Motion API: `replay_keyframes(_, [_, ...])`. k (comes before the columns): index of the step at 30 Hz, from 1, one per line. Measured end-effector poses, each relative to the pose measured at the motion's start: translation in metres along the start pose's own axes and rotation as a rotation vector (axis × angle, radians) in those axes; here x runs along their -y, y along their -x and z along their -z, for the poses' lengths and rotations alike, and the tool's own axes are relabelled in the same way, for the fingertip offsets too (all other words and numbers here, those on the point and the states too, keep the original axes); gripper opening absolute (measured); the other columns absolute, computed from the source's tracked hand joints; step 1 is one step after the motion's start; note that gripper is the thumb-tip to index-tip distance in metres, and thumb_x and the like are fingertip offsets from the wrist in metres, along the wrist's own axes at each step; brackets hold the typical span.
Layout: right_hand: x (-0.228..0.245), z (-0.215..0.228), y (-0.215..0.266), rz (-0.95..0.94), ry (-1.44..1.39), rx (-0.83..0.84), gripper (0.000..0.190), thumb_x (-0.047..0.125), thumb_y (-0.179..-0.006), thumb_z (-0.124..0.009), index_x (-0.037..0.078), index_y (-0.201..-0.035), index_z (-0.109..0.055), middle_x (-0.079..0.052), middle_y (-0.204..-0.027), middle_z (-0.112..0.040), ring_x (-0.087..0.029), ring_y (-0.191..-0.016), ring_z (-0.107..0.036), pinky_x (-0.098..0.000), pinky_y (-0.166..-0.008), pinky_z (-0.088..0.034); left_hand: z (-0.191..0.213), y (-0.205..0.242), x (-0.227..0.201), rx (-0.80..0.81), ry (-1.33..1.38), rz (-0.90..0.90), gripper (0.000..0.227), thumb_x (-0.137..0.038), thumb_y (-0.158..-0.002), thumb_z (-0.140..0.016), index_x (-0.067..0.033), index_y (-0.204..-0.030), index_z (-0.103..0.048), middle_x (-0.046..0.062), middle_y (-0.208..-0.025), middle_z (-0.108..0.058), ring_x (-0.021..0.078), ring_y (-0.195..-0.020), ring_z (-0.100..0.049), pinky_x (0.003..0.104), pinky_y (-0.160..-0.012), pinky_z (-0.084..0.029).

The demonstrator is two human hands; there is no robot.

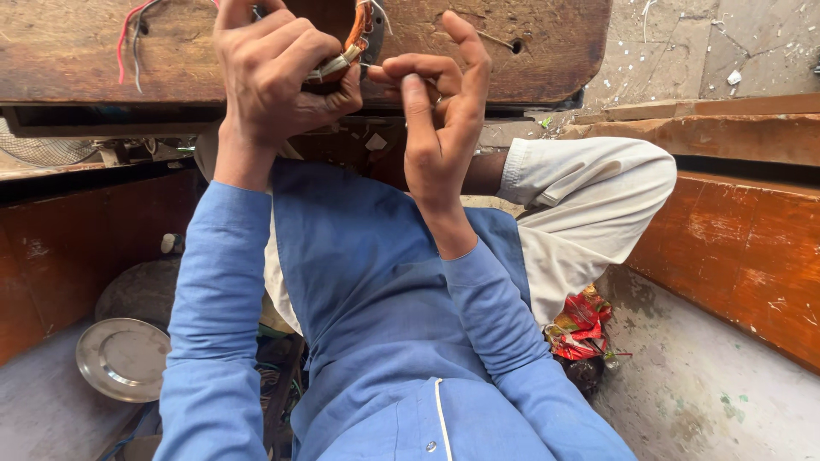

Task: The person winds a white wire around a motor stator placed on a wooden table, using both hands to thread and secure the wire. The person uses scissors to cut the wire at the end of the process.

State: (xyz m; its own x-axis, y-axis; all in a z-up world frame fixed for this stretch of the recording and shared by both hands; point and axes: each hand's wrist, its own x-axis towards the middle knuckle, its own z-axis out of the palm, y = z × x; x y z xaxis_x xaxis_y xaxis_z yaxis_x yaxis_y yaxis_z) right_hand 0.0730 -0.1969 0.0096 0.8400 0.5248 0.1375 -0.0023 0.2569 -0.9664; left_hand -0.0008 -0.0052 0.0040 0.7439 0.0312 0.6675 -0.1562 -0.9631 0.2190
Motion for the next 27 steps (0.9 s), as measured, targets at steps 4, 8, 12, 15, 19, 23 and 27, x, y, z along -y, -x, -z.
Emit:
replay_keyframes(4, [0.002, 0.004, -0.002, 0.037, 0.056, 0.055, 0.046, -0.009, -0.117, -0.042, 0.010, -0.157, -0.030, -0.015, -0.118, -0.072, -0.022, -0.107, -0.077, -0.0311, -0.097, -0.065, -0.005, 0.003, 0.006, 0.015, 0.079, 0.012, 0.012, -0.017, -0.091, -0.075, -0.0135, -0.083, -0.066, -0.002, -0.074, -0.065, 0.0180, -0.074, -0.061, 0.037, -0.093, -0.045])
replay_keyframes(8, [0.008, 0.014, -0.007, 0.038, 0.107, 0.097, 0.062, -0.012, -0.112, -0.045, 0.016, -0.161, -0.017, -0.015, -0.126, -0.067, -0.023, -0.107, -0.077, -0.0309, -0.091, -0.064, -0.005, 0.005, 0.009, 0.018, 0.096, 0.013, 0.015, -0.016, -0.090, -0.076, -0.0138, -0.080, -0.064, -0.001, -0.073, -0.064, 0.0169, -0.073, -0.060, 0.036, -0.091, -0.045])
replay_keyframes(12, [0.035, 0.021, -0.003, -0.018, -0.201, 0.132, 0.054, -0.013, -0.113, -0.049, 0.015, -0.152, -0.025, -0.010, -0.111, -0.055, -0.025, -0.091, -0.073, -0.0349, -0.085, -0.063, -0.001, 0.001, 0.007, 0.010, 0.102, 0.043, 0.023, -0.016, -0.085, -0.081, -0.0148, -0.078, -0.059, 0.001, -0.073, -0.060, 0.0211, -0.069, -0.059, 0.035, -0.086, -0.048])
replay_keyframes(15, [0.069, 0.017, 0.011, -0.141, -0.587, 0.067, 0.048, -0.015, -0.104, -0.052, 0.013, -0.138, -0.032, -0.010, -0.102, -0.051, -0.020, -0.070, -0.068, -0.0301, -0.064, -0.055, 0.006, -0.008, 0.004, -0.012, 0.140, 0.035, 0.021, -0.016, -0.084, -0.080, -0.0115, -0.080, -0.060, 0.002, -0.077, -0.059, 0.0210, -0.072, -0.060, 0.036, -0.088, -0.050])
replay_keyframes(19, [0.093, 0.010, 0.033, -0.193, -0.852, 0.092, 0.046, -0.005, -0.099, -0.060, 0.011, -0.136, -0.038, -0.005, -0.092, -0.051, -0.018, -0.054, -0.059, -0.0346, -0.062, -0.041, 0.012, -0.017, 0.003, 0.001, 0.197, 0.083, 0.021, -0.017, -0.083, -0.081, -0.0125, -0.080, -0.061, 0.002, -0.071, -0.059, 0.0217, -0.065, -0.058, 0.036, -0.082, -0.049])
replay_keyframes(23, [0.059, 0.018, 0.017, -0.214, -1.267, 0.447, 0.039, -0.003, -0.096, -0.061, 0.009, -0.125, -0.039, -0.005, -0.075, -0.055, -0.024, -0.043, -0.054, -0.0370, -0.049, -0.041, 0.006, -0.018, 0.007, 0.050, 0.215, 0.102, 0.018, -0.013, -0.086, -0.080, -0.0109, -0.079, -0.063, 0.001, -0.067, -0.054, 0.0204, -0.061, -0.055, 0.036, -0.076, -0.049])
replay_keyframes(27, [0.044, 0.027, 0.017, -0.368, -1.276, 0.159, 0.022, -0.001, -0.095, -0.060, 0.007, -0.108, -0.044, -0.006, -0.069, -0.050, -0.022, -0.043, -0.046, -0.0385, -0.046, -0.035, 0.007, -0.021, 0.015, 0.101, 0.213, 0.069, 0.012, -0.011, -0.092, -0.077, -0.0050, -0.088, -0.067, 0.002, -0.072, -0.054, 0.0185, -0.064, -0.055, 0.035, -0.073, -0.048])
